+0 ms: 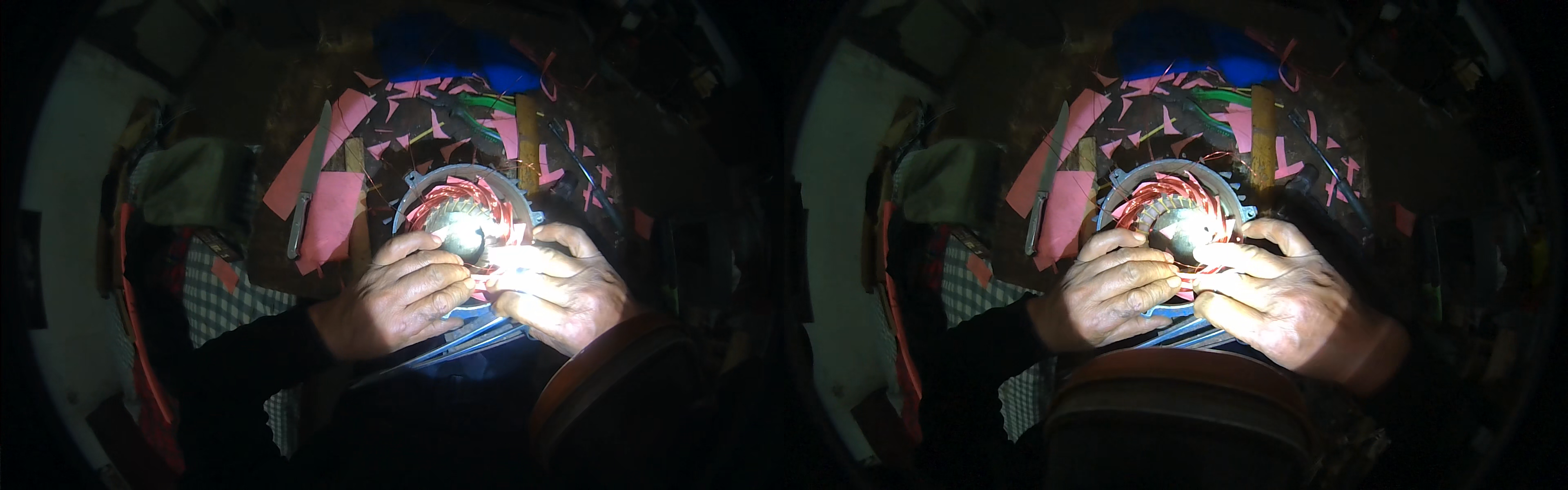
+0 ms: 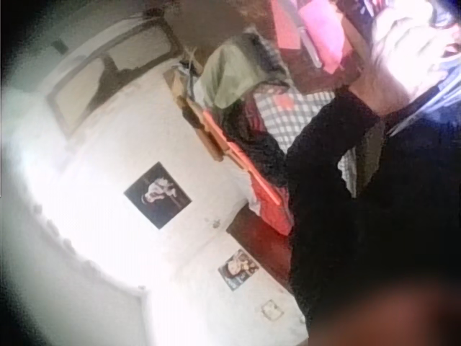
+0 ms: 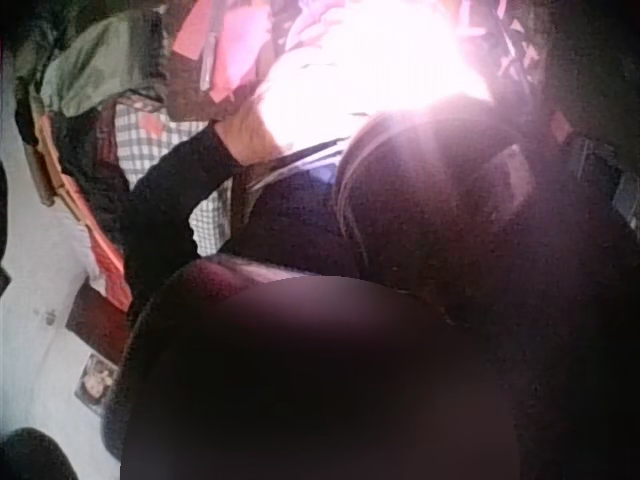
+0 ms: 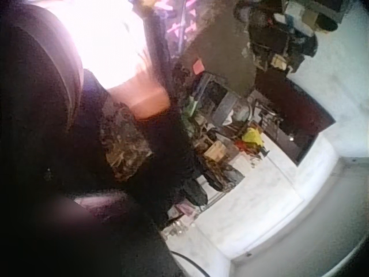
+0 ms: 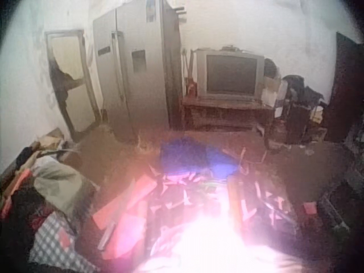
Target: The person holds a circular electrical component with red windings and uses a soldering iron to apply heat to the wire connections. They repeatedly reposition the component and apply solder to different points on the assembly.
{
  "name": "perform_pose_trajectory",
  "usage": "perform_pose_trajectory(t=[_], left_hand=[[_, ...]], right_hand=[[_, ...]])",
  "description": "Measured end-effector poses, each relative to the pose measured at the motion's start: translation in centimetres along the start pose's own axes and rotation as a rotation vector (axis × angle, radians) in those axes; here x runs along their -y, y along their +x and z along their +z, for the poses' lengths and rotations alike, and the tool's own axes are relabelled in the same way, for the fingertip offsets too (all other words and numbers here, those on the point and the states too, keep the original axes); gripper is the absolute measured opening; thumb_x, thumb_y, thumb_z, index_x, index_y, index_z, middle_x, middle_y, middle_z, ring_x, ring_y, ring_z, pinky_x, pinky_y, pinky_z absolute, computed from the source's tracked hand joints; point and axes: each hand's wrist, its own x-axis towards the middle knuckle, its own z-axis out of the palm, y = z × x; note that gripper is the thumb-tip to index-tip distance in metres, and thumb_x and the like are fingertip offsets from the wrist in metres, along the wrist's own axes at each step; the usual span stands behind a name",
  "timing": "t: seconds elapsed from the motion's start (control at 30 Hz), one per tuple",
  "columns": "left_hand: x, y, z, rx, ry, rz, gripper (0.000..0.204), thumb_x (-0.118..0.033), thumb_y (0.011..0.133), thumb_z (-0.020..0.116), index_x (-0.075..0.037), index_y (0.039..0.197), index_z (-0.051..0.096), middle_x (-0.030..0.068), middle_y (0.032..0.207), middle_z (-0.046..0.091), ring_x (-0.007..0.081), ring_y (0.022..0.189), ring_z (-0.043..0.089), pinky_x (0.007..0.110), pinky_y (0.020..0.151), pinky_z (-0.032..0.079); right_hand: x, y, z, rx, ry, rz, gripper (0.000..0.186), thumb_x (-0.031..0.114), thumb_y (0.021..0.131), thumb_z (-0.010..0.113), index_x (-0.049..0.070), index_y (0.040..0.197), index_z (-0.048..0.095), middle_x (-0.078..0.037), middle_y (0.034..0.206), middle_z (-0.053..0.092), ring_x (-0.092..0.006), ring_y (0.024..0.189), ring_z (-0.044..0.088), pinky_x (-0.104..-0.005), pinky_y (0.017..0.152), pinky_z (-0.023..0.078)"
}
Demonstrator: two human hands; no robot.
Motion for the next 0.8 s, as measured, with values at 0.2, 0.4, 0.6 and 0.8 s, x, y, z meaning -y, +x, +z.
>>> perform_pose_trajectory(t=[0.2,0.4,0.6,0.8], left_hand=[[0.8,-1.5,-2.1,-0.065,0.031,0.052,0.072,-0.037,0.093,0.095,-0.006,0.149,0.063,0.018,0.145,0.071,0.0392,0.145,0.066,0.062,0.126,0.045],[0.1,-6.6,-5.3,-0.393,0.049,-0.359,0.095,-0.014,0.083,0.091,0.0,0.165,0.045,0.0258,0.168,0.05,0.0427,0.155,0.053,0.055,0.122,0.051],[-1.9,-4.4,-0.5,-0.583,-0.34,-0.62,0.087,-0.035,0.109,0.067,0.004,0.176,0.026,0.0295,0.177,0.038,0.0409,0.167,0.039,0.053,0.138,0.03],[-2.4,-0.3,3.9,-0.556,-0.279,-0.668,0.083,-0.039,0.116,0.065,0.012,0.171,0.03,0.0342,0.165,0.049,0.0425,0.152,0.052,0.05,0.129,0.039]], right_hand=[[0.3,-1.6,-1.5,0.077,-0.006,0.037,0.041,0.013,0.069,0.099,0.012,0.107,0.08,-0.004,0.132,0.083,-0.0286,0.146,0.067,-0.0618,0.135,0.035],[-0.1,-9.7,-2.0,-0.286,0.126,0.539,0.04,0.027,0.095,0.084,0.008,0.128,0.072,-0.014,0.128,0.082,-0.0332,0.143,0.066,-0.0566,0.127,0.043],[-0.7,-13.5,3.0,-0.639,0.778,0.702,0.055,0.043,0.113,0.07,-0.005,0.138,0.059,-0.022,0.121,0.082,-0.0309,0.117,0.079,-0.0465,0.11,0.058],[-1.2,-6.4,6.8,-0.855,0.774,0.584,0.056,0.042,0.116,0.066,-0.004,0.145,0.056,-0.022,0.133,0.079,-0.027,0.119,0.076,-0.0442,0.11,0.058]])
